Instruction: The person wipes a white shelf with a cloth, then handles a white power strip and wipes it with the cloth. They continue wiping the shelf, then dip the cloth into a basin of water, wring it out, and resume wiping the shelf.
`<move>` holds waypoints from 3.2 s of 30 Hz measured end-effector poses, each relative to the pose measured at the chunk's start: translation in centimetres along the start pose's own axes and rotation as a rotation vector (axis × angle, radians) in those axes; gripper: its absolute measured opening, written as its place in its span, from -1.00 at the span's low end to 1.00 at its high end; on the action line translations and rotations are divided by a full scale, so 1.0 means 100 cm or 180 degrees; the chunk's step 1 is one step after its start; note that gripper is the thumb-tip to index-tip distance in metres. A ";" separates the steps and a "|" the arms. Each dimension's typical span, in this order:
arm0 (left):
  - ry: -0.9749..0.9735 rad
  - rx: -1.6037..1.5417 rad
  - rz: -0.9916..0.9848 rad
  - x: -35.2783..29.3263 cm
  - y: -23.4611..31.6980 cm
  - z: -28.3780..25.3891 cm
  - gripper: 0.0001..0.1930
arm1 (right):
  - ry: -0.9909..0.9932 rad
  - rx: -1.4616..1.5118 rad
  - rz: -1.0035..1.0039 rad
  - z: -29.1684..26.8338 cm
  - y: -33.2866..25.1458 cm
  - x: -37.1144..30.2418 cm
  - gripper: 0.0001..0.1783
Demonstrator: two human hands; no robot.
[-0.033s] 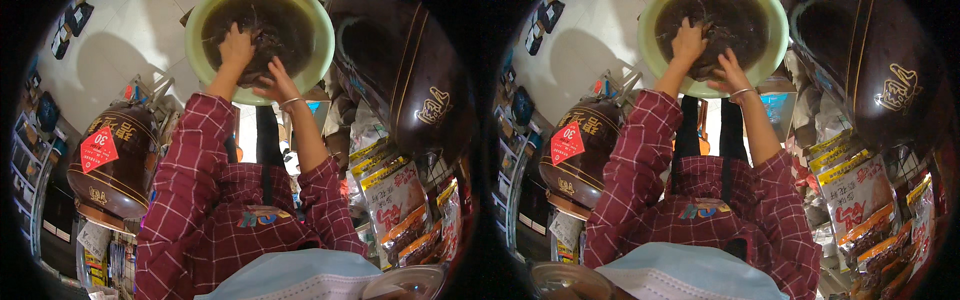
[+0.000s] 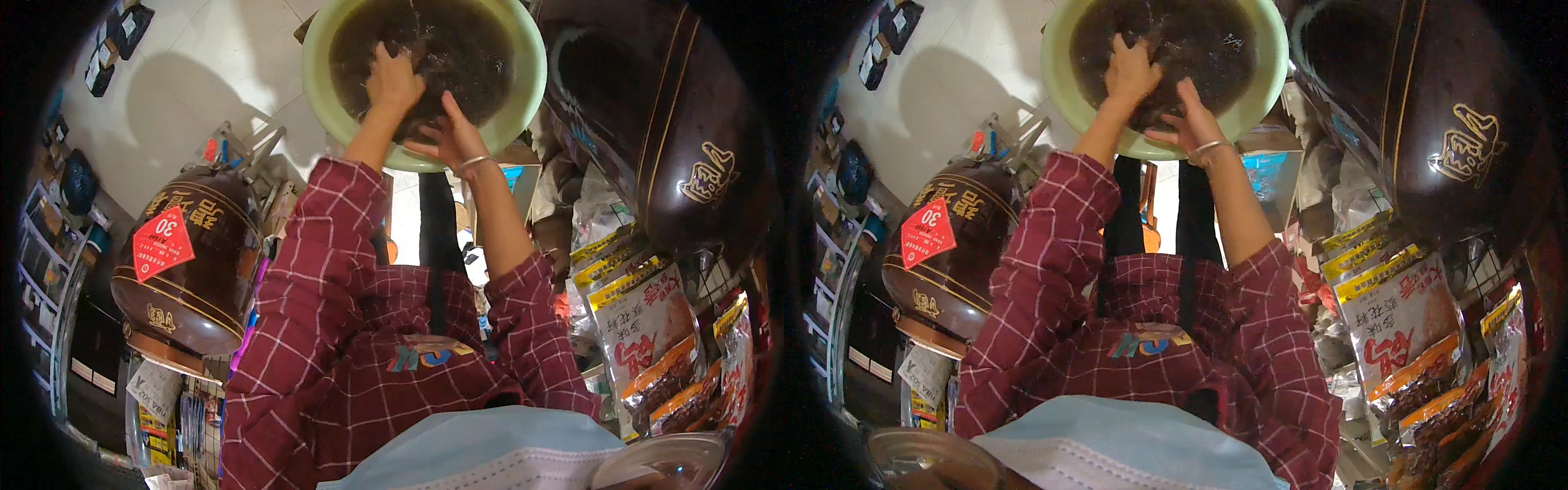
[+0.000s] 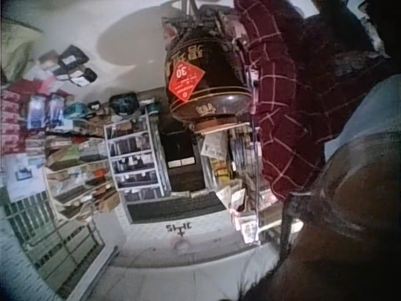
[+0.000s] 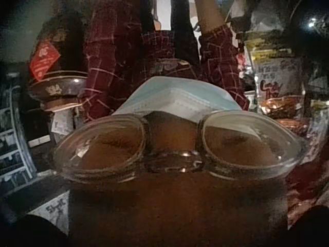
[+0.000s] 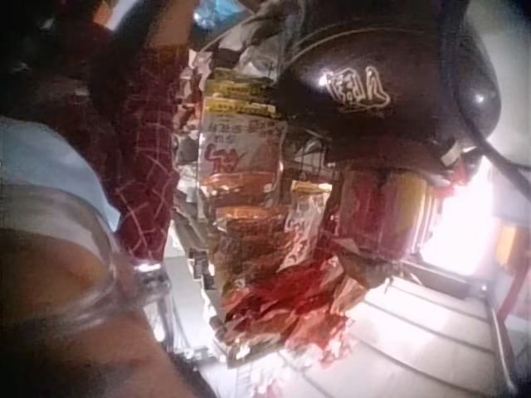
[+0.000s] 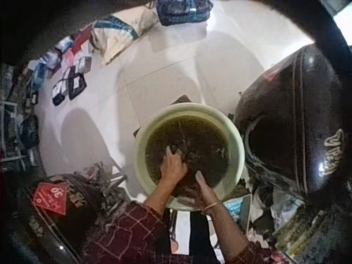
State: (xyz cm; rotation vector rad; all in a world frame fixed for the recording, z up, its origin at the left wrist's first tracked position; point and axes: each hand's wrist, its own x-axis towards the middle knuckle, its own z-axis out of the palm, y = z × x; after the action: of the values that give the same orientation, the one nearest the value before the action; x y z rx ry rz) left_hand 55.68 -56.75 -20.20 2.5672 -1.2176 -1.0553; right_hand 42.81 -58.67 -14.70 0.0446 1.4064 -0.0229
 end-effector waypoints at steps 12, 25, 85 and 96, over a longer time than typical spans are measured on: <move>0.0613 -0.2064 0.1737 -0.119 0.096 -0.023 -0.76 | -0.2395 0.1520 -0.0784 -0.034 -0.016 0.019 -0.55; 0.1359 -0.0797 -0.0316 0.015 -0.002 -0.023 -0.58 | -0.0563 -0.0451 -0.1943 -0.012 -0.025 -0.040 -0.44; 0.1480 -0.1918 0.2057 -0.070 0.084 -0.036 -0.85 | -0.1538 0.1449 -0.0788 0.009 -0.020 -0.042 -0.56; 0.0478 -0.3728 -0.0462 -0.022 -0.036 -0.041 -0.77 | 0.0581 -0.0856 -0.1506 -0.051 -0.003 -0.011 -0.50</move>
State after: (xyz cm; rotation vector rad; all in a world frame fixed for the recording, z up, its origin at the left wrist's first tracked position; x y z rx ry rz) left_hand 59.60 -53.46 -17.29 1.7333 -0.1888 -1.0878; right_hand 37.57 -58.70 -14.47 -0.5209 1.5644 -0.2260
